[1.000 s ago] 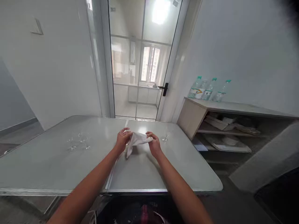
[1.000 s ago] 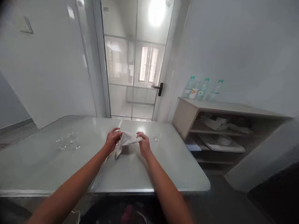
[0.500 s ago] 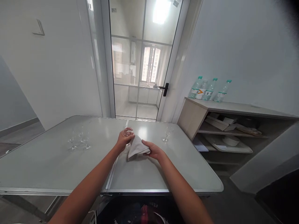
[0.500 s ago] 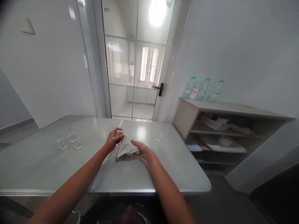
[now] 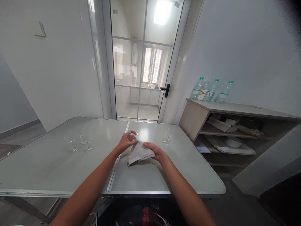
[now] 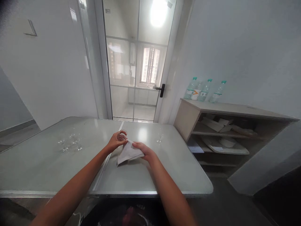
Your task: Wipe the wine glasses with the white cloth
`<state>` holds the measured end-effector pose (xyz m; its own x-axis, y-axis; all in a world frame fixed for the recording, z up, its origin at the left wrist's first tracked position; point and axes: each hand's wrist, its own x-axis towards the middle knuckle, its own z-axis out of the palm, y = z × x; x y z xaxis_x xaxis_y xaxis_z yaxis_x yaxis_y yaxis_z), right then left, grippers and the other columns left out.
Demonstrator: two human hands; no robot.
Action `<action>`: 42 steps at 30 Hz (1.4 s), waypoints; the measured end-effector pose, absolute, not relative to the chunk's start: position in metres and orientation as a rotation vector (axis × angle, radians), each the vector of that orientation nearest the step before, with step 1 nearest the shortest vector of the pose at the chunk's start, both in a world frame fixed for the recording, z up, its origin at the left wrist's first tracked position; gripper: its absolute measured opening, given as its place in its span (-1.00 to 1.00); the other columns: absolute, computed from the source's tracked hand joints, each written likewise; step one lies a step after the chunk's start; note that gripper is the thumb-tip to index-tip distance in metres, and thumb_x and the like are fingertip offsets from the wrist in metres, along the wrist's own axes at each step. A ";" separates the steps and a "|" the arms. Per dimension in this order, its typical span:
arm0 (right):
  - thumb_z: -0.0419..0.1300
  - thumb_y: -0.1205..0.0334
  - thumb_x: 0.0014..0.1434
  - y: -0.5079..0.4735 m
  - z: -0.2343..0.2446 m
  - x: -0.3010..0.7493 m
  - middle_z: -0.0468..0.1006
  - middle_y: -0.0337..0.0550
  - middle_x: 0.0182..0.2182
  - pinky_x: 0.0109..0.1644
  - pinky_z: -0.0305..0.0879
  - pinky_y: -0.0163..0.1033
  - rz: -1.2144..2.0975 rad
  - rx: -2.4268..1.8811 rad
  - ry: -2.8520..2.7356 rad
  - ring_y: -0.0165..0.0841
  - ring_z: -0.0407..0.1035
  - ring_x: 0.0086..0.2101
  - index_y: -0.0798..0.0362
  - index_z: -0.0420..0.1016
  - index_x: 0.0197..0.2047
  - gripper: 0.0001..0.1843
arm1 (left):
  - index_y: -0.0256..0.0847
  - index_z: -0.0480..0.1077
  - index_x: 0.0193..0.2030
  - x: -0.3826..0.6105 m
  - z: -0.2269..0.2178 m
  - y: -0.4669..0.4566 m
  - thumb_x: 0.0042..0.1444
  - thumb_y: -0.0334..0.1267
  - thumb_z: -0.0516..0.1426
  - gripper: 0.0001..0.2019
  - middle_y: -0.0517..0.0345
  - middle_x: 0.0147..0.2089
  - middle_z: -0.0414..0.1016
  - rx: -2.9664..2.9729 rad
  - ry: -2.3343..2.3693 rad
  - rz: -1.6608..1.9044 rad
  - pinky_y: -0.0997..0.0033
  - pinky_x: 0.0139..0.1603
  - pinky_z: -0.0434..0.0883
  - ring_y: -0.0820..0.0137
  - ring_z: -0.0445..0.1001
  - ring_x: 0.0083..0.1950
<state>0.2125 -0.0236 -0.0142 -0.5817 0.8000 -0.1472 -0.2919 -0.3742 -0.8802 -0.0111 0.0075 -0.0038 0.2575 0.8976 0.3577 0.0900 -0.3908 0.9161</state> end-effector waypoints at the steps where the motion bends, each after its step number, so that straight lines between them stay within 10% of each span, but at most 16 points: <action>1: 0.52 0.12 -0.09 -0.023 -0.016 0.211 0.64 -0.10 -0.32 -0.27 0.34 -0.29 1.991 -0.778 -1.167 -0.34 0.47 -0.37 0.13 0.57 -0.18 -0.56 | -0.18 0.38 -0.12 -0.011 -0.004 0.008 -0.06 -0.11 0.41 -0.57 0.17 -0.30 0.53 1.758 0.962 1.250 0.52 -0.38 0.30 0.45 0.47 -0.36; 15: 0.27 0.16 0.04 -0.017 -0.021 0.209 0.35 -0.34 -0.41 -0.26 0.16 -0.28 0.636 -0.975 -1.472 -0.38 0.20 -0.39 -0.01 0.36 -0.24 -0.77 | -0.02 0.34 0.07 -0.001 -0.024 0.004 0.17 -0.33 0.13 -0.68 0.18 -0.22 0.62 2.408 1.687 0.922 0.40 -0.33 0.25 0.26 0.59 -0.22; 24: 0.22 0.28 0.15 -0.029 -0.026 0.200 0.36 -0.28 -0.34 -0.09 0.23 -0.16 1.011 -0.815 -1.857 -0.29 0.20 -0.34 -0.08 0.04 0.50 -0.12 | -0.07 0.40 -0.07 -0.001 -0.027 -0.001 0.02 -0.47 0.14 -0.67 0.06 -0.23 0.56 2.688 1.507 0.721 0.39 -0.36 0.19 0.21 0.55 -0.28; 33: 0.40 0.06 0.08 -0.019 -0.024 0.192 0.39 -0.25 -0.28 -0.18 0.24 -0.24 1.088 -0.792 -1.452 -0.31 0.24 -0.32 -0.08 0.36 0.28 -0.29 | -0.10 0.33 0.27 0.014 -0.023 -0.001 0.13 -0.26 0.27 -0.46 -0.10 0.02 0.60 2.654 1.439 0.940 0.15 0.03 0.35 0.05 0.58 -0.03; 42: 0.38 -0.04 0.07 -0.013 -0.026 0.195 0.36 -0.26 -0.30 -0.24 0.23 -0.28 0.979 -0.875 -1.184 -0.32 0.22 -0.33 -0.07 0.41 0.14 -0.40 | -0.06 0.40 0.26 0.014 -0.008 -0.010 0.14 -0.22 0.33 -0.47 -0.11 0.07 0.62 2.694 1.372 1.144 -0.14 0.45 0.00 0.01 0.52 0.15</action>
